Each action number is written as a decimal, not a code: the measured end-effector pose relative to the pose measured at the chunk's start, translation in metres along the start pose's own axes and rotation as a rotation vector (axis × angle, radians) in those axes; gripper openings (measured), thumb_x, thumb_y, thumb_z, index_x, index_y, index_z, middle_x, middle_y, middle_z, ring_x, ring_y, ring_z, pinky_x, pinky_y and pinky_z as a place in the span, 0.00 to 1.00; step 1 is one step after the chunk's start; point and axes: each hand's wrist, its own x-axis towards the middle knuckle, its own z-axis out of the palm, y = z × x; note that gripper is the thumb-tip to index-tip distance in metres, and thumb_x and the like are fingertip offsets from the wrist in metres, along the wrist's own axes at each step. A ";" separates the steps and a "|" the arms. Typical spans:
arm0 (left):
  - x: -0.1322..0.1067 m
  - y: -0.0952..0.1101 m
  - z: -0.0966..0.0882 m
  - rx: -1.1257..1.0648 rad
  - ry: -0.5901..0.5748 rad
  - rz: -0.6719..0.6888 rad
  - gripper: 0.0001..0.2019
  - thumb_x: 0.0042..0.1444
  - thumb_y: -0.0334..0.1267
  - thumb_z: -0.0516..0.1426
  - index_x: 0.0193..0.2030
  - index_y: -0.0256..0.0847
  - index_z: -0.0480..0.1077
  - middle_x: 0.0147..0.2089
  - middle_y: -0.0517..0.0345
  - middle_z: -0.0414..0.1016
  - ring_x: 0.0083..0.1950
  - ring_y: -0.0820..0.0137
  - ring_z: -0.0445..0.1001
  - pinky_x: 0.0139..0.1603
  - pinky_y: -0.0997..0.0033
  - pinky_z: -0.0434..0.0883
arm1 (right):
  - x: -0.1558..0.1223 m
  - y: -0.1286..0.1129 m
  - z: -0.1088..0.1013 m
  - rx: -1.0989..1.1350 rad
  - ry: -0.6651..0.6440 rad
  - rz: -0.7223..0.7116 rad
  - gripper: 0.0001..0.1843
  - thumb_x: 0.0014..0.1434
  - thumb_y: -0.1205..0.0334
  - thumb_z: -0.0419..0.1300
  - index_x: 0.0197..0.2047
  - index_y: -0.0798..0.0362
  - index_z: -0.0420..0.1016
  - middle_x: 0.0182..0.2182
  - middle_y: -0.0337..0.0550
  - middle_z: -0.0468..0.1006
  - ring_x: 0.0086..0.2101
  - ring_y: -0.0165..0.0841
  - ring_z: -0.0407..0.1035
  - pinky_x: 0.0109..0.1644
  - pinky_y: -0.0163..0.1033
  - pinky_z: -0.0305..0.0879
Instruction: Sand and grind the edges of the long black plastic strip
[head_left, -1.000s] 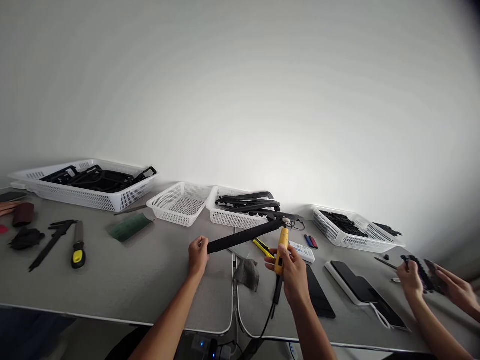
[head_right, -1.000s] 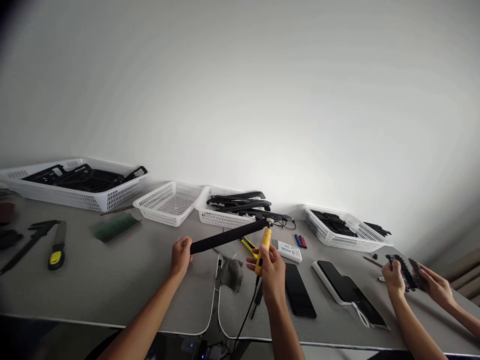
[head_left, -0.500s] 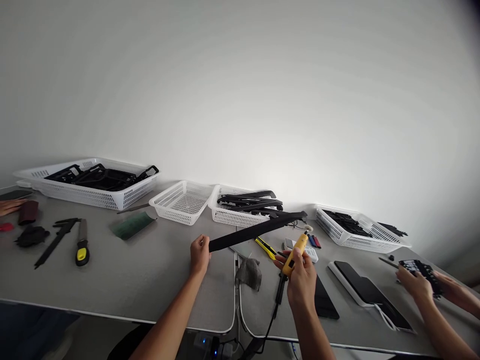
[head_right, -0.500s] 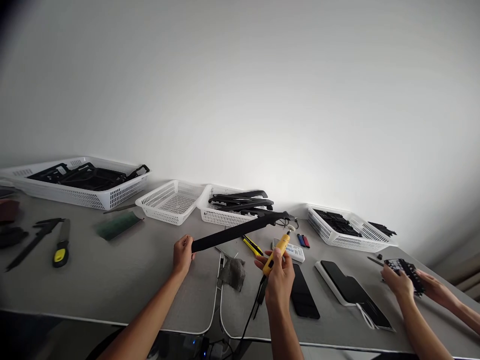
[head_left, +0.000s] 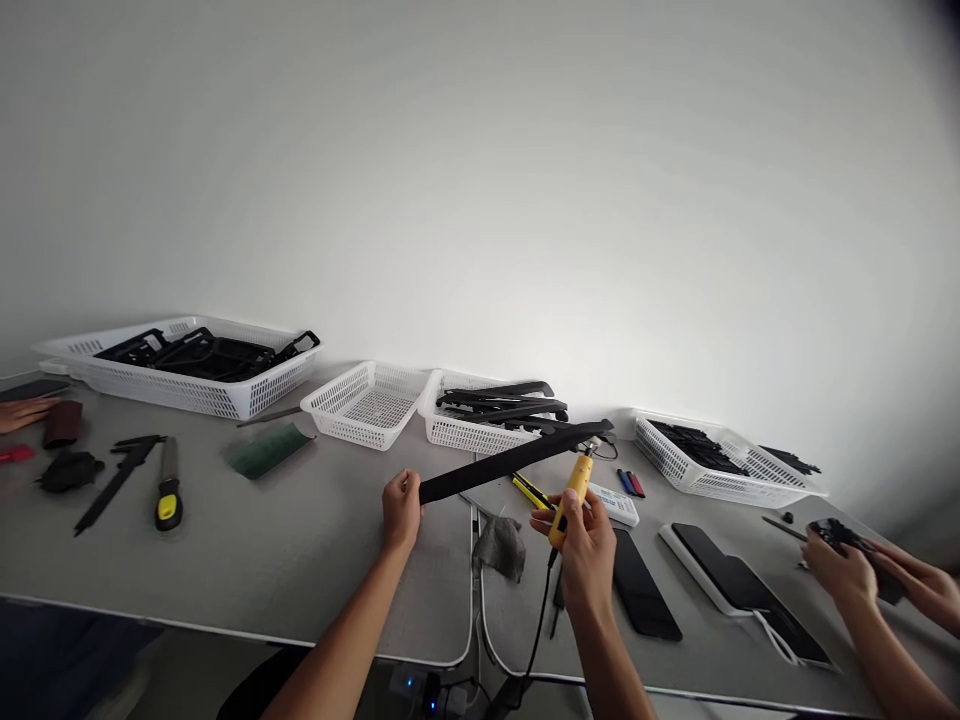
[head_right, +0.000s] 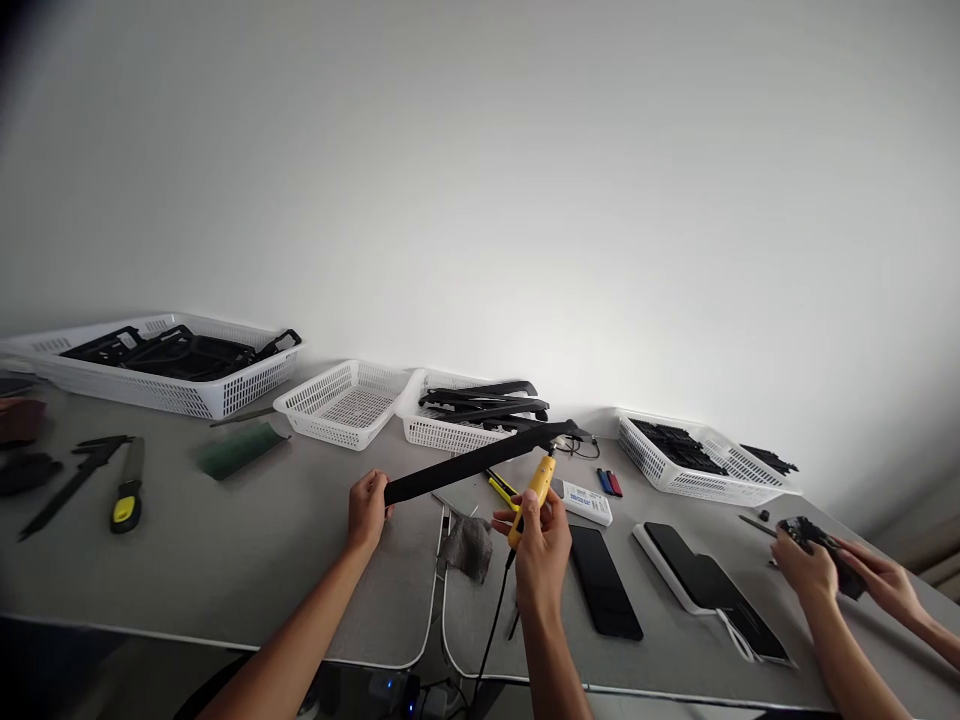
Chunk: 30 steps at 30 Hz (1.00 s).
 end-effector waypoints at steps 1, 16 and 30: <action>0.000 0.000 0.000 0.000 -0.001 -0.001 0.14 0.54 0.41 0.53 0.21 0.47 0.53 0.17 0.68 0.50 0.18 0.73 0.54 0.19 0.72 0.54 | -0.001 0.000 0.000 0.004 0.026 -0.012 0.28 0.56 0.39 0.69 0.50 0.50 0.71 0.35 0.37 0.78 0.28 0.36 0.78 0.32 0.42 0.79; -0.002 0.004 0.001 -0.001 -0.001 -0.027 0.13 0.53 0.40 0.52 0.21 0.47 0.53 0.18 0.68 0.51 0.19 0.73 0.54 0.19 0.72 0.54 | -0.006 0.007 0.011 0.009 -0.048 0.041 0.27 0.56 0.40 0.69 0.49 0.49 0.71 0.35 0.37 0.77 0.29 0.36 0.78 0.32 0.41 0.79; -0.001 0.000 0.001 -0.019 0.002 -0.036 0.13 0.54 0.40 0.53 0.21 0.47 0.54 0.18 0.67 0.51 0.19 0.73 0.53 0.19 0.72 0.53 | -0.017 0.013 0.016 0.064 0.053 -0.002 0.24 0.60 0.38 0.65 0.47 0.47 0.67 0.35 0.35 0.74 0.30 0.35 0.78 0.35 0.42 0.80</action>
